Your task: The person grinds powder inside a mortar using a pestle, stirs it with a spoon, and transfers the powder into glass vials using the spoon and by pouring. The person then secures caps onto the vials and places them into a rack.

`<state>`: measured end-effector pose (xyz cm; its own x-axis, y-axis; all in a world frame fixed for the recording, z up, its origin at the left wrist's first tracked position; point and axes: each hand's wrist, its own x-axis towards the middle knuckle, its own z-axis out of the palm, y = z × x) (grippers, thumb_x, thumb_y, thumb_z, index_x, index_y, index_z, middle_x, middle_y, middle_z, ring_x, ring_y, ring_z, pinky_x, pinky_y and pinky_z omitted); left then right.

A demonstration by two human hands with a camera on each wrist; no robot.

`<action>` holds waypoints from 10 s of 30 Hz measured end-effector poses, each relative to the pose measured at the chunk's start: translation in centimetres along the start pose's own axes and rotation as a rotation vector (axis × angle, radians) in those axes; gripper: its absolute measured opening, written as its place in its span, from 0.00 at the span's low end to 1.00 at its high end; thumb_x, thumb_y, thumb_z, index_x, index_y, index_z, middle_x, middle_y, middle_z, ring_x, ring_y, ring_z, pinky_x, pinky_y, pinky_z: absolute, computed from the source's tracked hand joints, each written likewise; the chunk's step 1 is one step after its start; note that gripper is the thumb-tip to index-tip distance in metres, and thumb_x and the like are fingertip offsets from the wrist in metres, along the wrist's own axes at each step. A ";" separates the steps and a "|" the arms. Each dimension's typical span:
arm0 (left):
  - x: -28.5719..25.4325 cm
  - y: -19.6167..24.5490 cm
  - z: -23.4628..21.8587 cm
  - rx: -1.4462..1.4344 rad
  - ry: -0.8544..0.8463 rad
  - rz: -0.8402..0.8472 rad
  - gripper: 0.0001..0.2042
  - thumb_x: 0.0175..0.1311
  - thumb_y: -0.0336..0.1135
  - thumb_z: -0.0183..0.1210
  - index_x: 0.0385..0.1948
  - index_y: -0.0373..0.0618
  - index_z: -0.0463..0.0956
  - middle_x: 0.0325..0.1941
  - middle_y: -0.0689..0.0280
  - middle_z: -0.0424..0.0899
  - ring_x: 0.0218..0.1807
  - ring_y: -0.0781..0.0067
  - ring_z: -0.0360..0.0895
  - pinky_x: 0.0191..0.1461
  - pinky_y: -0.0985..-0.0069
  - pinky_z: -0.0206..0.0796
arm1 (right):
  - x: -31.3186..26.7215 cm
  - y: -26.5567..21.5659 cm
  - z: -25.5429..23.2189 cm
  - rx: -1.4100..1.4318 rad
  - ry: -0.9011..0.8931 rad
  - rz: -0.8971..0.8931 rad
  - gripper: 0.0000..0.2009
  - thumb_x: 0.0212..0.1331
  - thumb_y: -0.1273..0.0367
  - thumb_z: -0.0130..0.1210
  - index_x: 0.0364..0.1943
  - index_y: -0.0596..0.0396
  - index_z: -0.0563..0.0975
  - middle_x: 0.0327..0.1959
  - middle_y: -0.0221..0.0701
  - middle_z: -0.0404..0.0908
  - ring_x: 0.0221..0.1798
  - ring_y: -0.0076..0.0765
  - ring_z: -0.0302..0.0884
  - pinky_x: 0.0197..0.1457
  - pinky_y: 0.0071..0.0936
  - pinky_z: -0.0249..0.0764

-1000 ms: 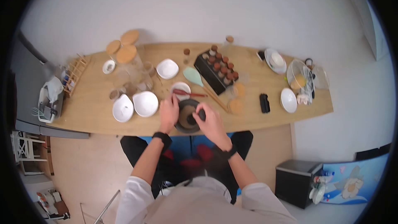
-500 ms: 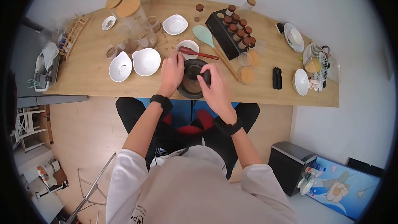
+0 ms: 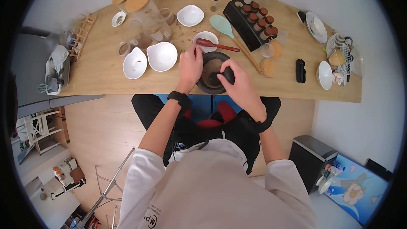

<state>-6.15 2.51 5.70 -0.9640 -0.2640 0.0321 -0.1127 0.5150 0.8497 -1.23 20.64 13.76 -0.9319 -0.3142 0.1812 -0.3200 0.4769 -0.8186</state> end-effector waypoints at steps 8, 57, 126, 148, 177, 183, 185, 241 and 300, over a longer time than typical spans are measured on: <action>0.0 -0.1 0.2 0.008 0.027 -0.004 0.15 0.79 0.38 0.52 0.38 0.36 0.84 0.33 0.45 0.88 0.40 0.36 0.85 0.45 0.49 0.74 | 0.1 -0.1 0.0 0.040 -0.019 -0.009 0.11 0.68 0.73 0.65 0.46 0.54 0.74 0.38 0.37 0.76 0.35 0.42 0.74 0.43 0.35 0.74; 0.0 -0.5 0.4 0.045 0.034 0.028 0.16 0.80 0.42 0.51 0.38 0.40 0.82 0.34 0.41 0.87 0.40 0.30 0.84 0.45 0.39 0.74 | 0.1 -0.4 0.6 -0.002 -0.061 0.012 0.12 0.65 0.72 0.68 0.43 0.56 0.74 0.39 0.42 0.75 0.39 0.50 0.75 0.45 0.41 0.72; 0.3 -1.1 1.1 0.035 0.048 -0.009 0.17 0.79 0.40 0.52 0.38 0.36 0.84 0.35 0.42 0.87 0.41 0.33 0.85 0.47 0.44 0.74 | 0.0 0.3 1.0 -0.071 0.197 0.065 0.12 0.66 0.72 0.66 0.43 0.56 0.71 0.38 0.41 0.75 0.40 0.53 0.74 0.46 0.41 0.72; 0.0 -0.5 0.7 -0.021 0.004 -0.022 0.16 0.80 0.42 0.51 0.41 0.40 0.83 0.36 0.40 0.87 0.43 0.29 0.83 0.49 0.39 0.73 | 0.6 0.0 1.8 -0.093 0.177 0.035 0.12 0.66 0.72 0.66 0.43 0.56 0.71 0.38 0.41 0.73 0.40 0.55 0.74 0.44 0.43 0.71; -0.1 -0.2 0.6 -0.021 -0.020 -0.051 0.15 0.79 0.41 0.52 0.40 0.39 0.84 0.36 0.40 0.87 0.42 0.31 0.84 0.47 0.40 0.74 | 0.3 -0.7 0.5 -0.082 0.066 0.170 0.13 0.65 0.71 0.67 0.44 0.54 0.71 0.36 0.40 0.73 0.37 0.50 0.72 0.44 0.41 0.70; 0.3 -0.4 0.8 -0.019 0.031 -0.011 0.15 0.79 0.41 0.52 0.41 0.39 0.83 0.35 0.40 0.87 0.41 0.30 0.83 0.47 0.39 0.73 | 1.0 -1.0 -1.4 -0.061 -0.095 0.219 0.13 0.65 0.72 0.67 0.43 0.55 0.72 0.35 0.39 0.72 0.36 0.44 0.73 0.40 0.38 0.69; 0.0 -0.4 0.6 -0.002 0.038 -0.030 0.16 0.78 0.39 0.52 0.37 0.36 0.84 0.33 0.43 0.87 0.41 0.33 0.84 0.46 0.46 0.74 | 0.8 0.3 0.3 -0.092 0.067 0.101 0.12 0.65 0.71 0.67 0.42 0.55 0.72 0.33 0.39 0.73 0.34 0.43 0.73 0.39 0.38 0.69; 0.0 -0.3 0.3 -0.027 0.007 -0.061 0.16 0.79 0.42 0.51 0.43 0.40 0.84 0.39 0.40 0.88 0.44 0.31 0.84 0.49 0.40 0.74 | 1.6 -0.3 -0.7 -0.111 -0.013 0.109 0.13 0.64 0.71 0.68 0.43 0.56 0.73 0.40 0.38 0.74 0.44 0.52 0.76 0.49 0.40 0.73; 0.0 -0.1 0.3 -0.026 0.032 -0.048 0.16 0.78 0.41 0.52 0.41 0.37 0.84 0.38 0.40 0.87 0.44 0.30 0.84 0.49 0.40 0.74 | 3.5 3.2 1.8 -0.183 0.289 0.113 0.15 0.63 0.67 0.72 0.29 0.59 0.76 0.21 0.41 0.76 0.24 0.51 0.75 0.32 0.39 0.70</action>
<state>-6.21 2.71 5.40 -0.9495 -0.3137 0.0074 -0.1519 0.4802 0.8639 -5.20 19.57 10.83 -0.9646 -0.0181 0.2630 -0.2128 0.6424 -0.7362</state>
